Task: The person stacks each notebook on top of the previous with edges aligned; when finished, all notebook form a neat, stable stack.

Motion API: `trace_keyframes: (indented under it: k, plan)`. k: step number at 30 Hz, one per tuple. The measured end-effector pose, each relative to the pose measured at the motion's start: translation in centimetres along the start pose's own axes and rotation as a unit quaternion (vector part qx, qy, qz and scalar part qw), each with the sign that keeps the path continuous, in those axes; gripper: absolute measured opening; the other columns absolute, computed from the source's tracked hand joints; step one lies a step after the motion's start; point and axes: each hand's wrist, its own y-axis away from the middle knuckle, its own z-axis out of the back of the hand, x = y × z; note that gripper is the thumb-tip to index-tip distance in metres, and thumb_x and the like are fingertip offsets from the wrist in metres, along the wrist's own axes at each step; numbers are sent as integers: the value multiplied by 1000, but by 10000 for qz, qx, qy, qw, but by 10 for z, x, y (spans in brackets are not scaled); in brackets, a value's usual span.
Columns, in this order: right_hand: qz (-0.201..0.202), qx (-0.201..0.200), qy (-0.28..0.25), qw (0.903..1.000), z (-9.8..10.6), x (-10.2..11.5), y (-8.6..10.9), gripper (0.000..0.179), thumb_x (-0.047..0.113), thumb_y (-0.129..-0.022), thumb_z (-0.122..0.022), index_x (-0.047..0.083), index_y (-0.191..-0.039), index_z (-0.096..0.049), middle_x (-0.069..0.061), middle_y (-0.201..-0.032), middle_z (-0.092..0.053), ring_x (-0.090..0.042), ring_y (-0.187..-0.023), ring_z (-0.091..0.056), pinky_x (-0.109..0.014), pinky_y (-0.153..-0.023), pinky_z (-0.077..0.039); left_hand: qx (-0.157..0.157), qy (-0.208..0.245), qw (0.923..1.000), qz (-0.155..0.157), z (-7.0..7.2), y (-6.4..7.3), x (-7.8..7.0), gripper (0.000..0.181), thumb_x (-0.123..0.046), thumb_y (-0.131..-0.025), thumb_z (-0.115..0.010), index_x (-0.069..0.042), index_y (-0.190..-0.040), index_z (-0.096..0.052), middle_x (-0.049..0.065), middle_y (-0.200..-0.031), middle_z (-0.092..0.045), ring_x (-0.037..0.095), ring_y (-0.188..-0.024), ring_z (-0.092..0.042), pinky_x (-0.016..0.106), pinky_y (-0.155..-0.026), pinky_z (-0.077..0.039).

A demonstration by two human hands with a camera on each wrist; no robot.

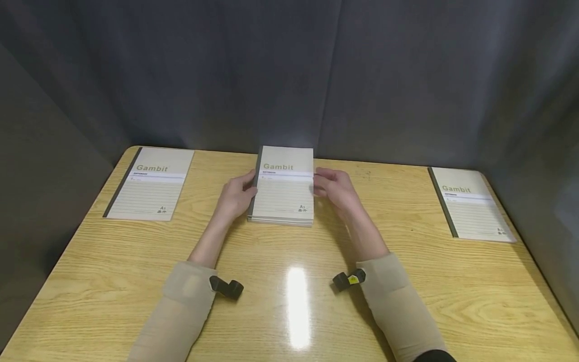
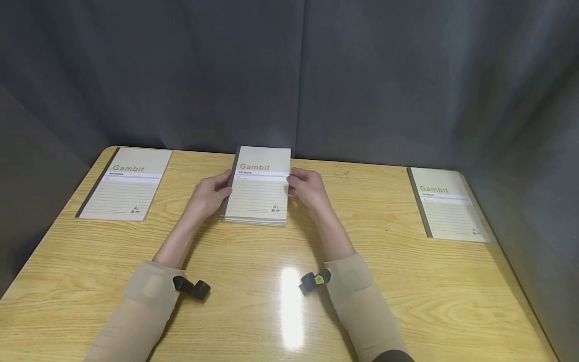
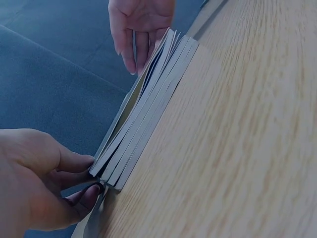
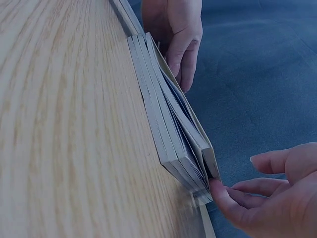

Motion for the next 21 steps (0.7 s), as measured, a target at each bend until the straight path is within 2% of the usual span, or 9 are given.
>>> trace_keyframes:
  k: [8, 14, 17, 21]
  plan:
    - [28, 23, 106, 9999, 1, 1, 0, 56, 14, -105, -56, -7, -154, -39, -24, -156, -47, -36, -133, -61, -39, -112, -53, 93, 24, 9999, 93, 2, 0, -1, 51, -11, -108, -46, -10, -158, -38, 11, -166, -38, 31, -157, -32, 48, -129, -30]
    - [-34, 122, 182, 9998, 3, 3, 3, 57, 15, -105, -56, -7, -155, -37, -24, -158, -46, -36, -135, -59, -40, -114, -51, 150, 135, 9997, 102, 5, 1, -2, 51, -16, -109, -43, -6, -159, -35, 12, -167, -35, 30, -158, -29, 46, -130, -27]
    - [-54, 170, 207, 9996, 4, 4, 4, 59, 16, -106, -54, -6, -156, -34, -22, -163, -40, -35, -143, -52, -41, -117, -48, 196, 407, 9988, 171, 5, 0, -3, 55, -23, -111, -38, -4, -162, -27, 14, -170, -27, 30, -160, -23, 45, -131, -23]
    - [-154, 297, 126, 9994, 2, 5, 6, 63, 22, -108, -51, -6, -159, -27, -21, -165, -35, -35, -150, -44, -40, -122, -43, 359, 1014, 9935, 363, 3, 0, -5, 61, -29, -112, -32, -4, -164, -16, 11, -174, -12, 27, -163, -8, 43, -134, -10]
